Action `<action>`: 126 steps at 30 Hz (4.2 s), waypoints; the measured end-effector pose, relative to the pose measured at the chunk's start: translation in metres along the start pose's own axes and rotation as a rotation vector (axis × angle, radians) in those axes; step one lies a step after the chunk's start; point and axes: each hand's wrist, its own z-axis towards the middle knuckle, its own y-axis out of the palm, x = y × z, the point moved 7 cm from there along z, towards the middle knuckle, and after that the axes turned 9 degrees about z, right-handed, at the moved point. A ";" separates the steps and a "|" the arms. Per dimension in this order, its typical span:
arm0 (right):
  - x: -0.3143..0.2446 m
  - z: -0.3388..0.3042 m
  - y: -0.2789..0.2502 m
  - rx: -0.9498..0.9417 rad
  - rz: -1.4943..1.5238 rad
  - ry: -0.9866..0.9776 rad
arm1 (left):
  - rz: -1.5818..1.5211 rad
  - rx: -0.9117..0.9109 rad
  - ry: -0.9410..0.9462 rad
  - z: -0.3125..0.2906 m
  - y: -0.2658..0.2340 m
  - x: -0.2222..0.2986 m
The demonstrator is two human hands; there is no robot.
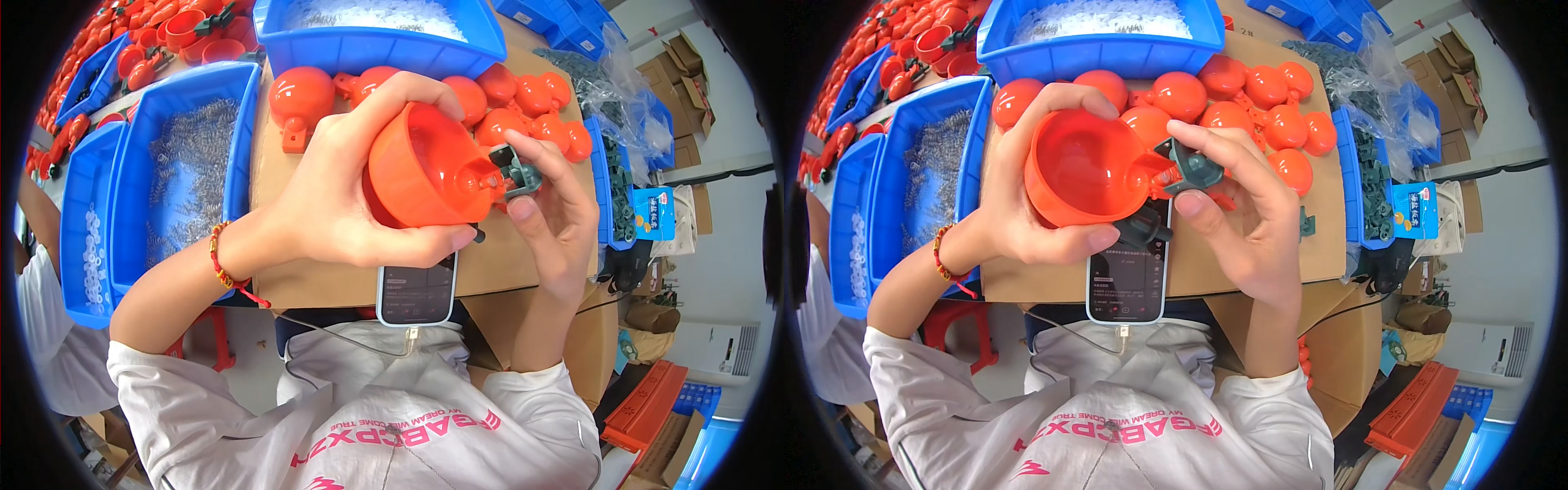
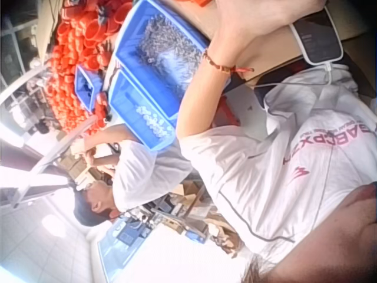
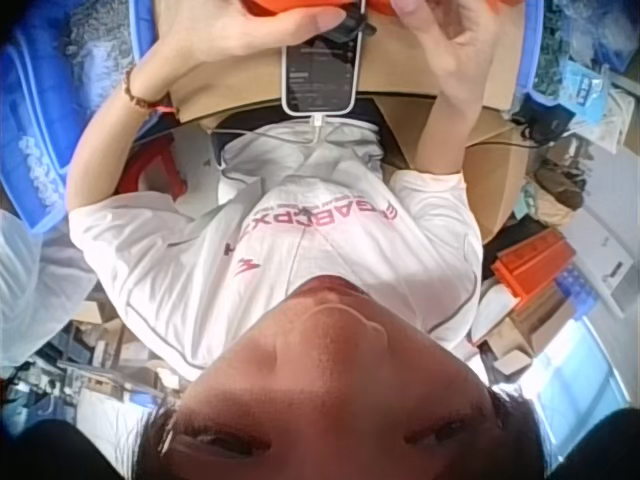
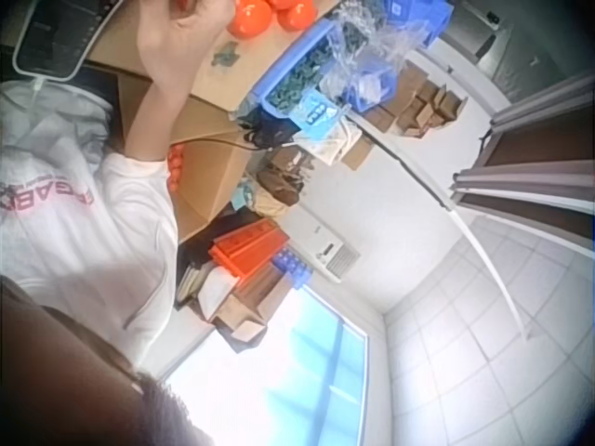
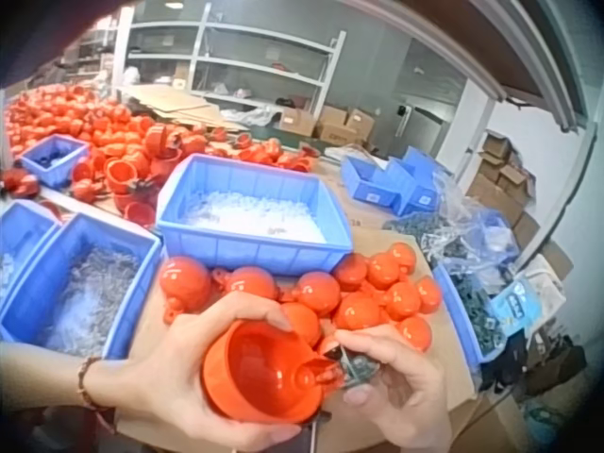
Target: Assembling red plastic poultry drinking bowls by connecting bowl components, green plastic pieces, and metal springs.
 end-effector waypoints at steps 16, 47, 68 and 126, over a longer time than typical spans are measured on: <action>-0.006 0.021 0.009 -0.156 -0.149 -0.046 | 0.131 -0.059 0.154 -0.002 -0.003 -0.001; -0.036 0.132 0.024 -0.231 -0.427 -0.572 | -0.166 0.417 -0.359 0.015 -0.082 -0.050; -0.047 0.135 -0.099 0.231 -0.342 -0.346 | 0.879 0.528 -0.372 0.132 -0.303 -0.195; -0.004 0.029 -0.074 0.033 -0.076 0.046 | 0.658 -0.097 0.111 0.011 -0.016 -0.004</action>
